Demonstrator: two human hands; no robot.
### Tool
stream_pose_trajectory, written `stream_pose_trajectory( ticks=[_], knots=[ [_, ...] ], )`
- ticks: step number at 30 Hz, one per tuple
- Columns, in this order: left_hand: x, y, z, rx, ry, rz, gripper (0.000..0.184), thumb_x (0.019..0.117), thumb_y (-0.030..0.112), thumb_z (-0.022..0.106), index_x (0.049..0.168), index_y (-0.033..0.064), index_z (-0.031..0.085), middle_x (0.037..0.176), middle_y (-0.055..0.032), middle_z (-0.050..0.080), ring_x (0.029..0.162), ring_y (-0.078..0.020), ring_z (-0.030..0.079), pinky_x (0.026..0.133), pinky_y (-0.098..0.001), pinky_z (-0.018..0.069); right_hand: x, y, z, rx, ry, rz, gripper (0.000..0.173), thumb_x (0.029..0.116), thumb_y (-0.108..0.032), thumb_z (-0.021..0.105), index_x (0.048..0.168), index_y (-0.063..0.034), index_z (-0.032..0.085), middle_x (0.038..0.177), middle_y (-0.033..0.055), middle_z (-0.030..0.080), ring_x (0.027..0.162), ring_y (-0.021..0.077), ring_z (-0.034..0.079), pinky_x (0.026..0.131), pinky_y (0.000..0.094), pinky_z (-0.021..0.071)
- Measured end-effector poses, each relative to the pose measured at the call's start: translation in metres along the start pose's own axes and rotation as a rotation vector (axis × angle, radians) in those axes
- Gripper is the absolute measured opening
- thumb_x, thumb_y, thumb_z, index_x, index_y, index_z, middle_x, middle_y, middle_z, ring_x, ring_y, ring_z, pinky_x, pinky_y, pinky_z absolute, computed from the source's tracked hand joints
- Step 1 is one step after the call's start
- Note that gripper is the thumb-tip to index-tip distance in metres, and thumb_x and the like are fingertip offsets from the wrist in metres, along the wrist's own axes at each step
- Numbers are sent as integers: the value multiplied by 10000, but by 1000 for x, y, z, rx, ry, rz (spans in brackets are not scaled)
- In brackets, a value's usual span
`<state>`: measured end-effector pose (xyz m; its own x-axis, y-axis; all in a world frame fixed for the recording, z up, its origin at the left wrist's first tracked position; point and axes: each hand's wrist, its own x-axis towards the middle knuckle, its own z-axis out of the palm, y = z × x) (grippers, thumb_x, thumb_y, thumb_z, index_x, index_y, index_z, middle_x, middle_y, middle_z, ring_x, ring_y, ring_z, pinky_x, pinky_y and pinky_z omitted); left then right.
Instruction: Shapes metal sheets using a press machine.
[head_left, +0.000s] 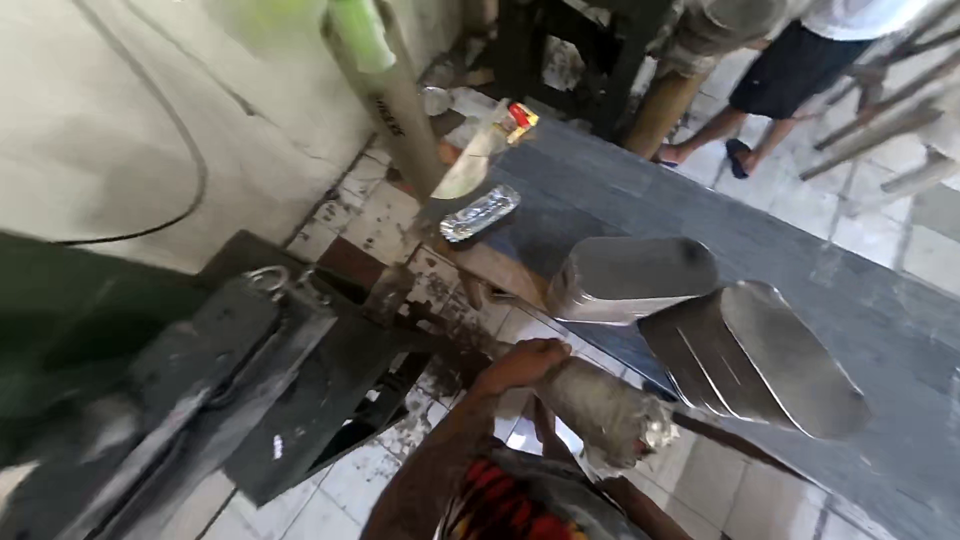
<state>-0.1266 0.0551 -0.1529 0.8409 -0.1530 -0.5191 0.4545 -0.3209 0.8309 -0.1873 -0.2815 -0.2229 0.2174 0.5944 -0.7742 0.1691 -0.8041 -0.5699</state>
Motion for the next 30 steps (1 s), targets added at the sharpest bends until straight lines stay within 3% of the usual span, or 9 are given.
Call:
stream_pose_trajectory(
  ticks=[2,5,6,10,13,16,23,26,30],
  knots=[
    [-65,26,-42,-172,179,102,510,1108,330,397,1494,8,479,1438,-195,571,1312,-244,563,1130,-428,426,6,12,-8,10,0,-131,382,1035,-157,566,1378,5,615,1364,254,618,1305,383,572,1156,484,411],
    [-109,20,-110,-518,602,308,354,1100,366,397,1249,137,621,1038,39,704,905,-14,660,809,-226,572,20,9,-20,-14,-15,-203,385,1003,-176,623,1355,-21,640,1353,218,636,1274,332,607,1136,475,449],
    [-113,12,-134,-573,699,423,347,1108,328,375,1258,120,609,1058,48,695,938,-7,655,849,-236,572,24,0,-23,-6,9,-229,389,992,-176,634,1344,-11,643,1345,218,641,1265,328,613,1128,478,457],
    [-147,-12,-137,-324,928,324,467,1131,329,282,1448,62,497,1331,-92,609,1158,-127,601,1003,-368,520,56,-52,-29,96,180,-335,389,959,-189,629,1296,4,654,1284,199,663,1198,283,642,1071,458,504],
    [-194,-87,-134,84,1001,-158,615,1082,564,332,1437,104,531,1306,-186,644,1169,-339,644,977,-589,524,89,-114,-29,103,328,-439,356,979,-149,612,1282,33,652,1245,207,678,1164,281,659,1047,459,520],
    [-251,-151,-167,261,920,-517,712,1030,642,408,1401,54,563,1261,-261,650,1195,-446,618,1008,-689,454,118,-196,-28,77,492,-640,293,954,-40,580,1211,72,664,1186,224,690,1124,281,670,1015,447,539],
    [-394,-195,-134,542,454,-431,494,1090,407,444,1058,0,721,1098,-251,692,1089,-430,654,973,-647,472,168,-385,0,-740,483,-1427,245,941,30,583,1107,-57,741,1121,147,752,1062,344,723,1001,561,538],
    [-427,-240,-141,632,393,-449,470,1106,367,417,1219,2,690,1296,-259,636,1271,-440,570,1097,-624,403,203,-451,12,-1117,167,-1271,314,1017,4,518,1275,-65,682,1323,123,673,1279,320,611,1139,631,379],
    [-450,-168,-79,590,422,-226,314,1078,220,501,1091,-1,723,1056,-231,705,1020,-397,696,907,-566,551,224,-501,69,-1095,73,-1031,363,1045,-60,505,1393,-93,605,1477,108,569,1413,349,479,1171,740,221]
  ],
)
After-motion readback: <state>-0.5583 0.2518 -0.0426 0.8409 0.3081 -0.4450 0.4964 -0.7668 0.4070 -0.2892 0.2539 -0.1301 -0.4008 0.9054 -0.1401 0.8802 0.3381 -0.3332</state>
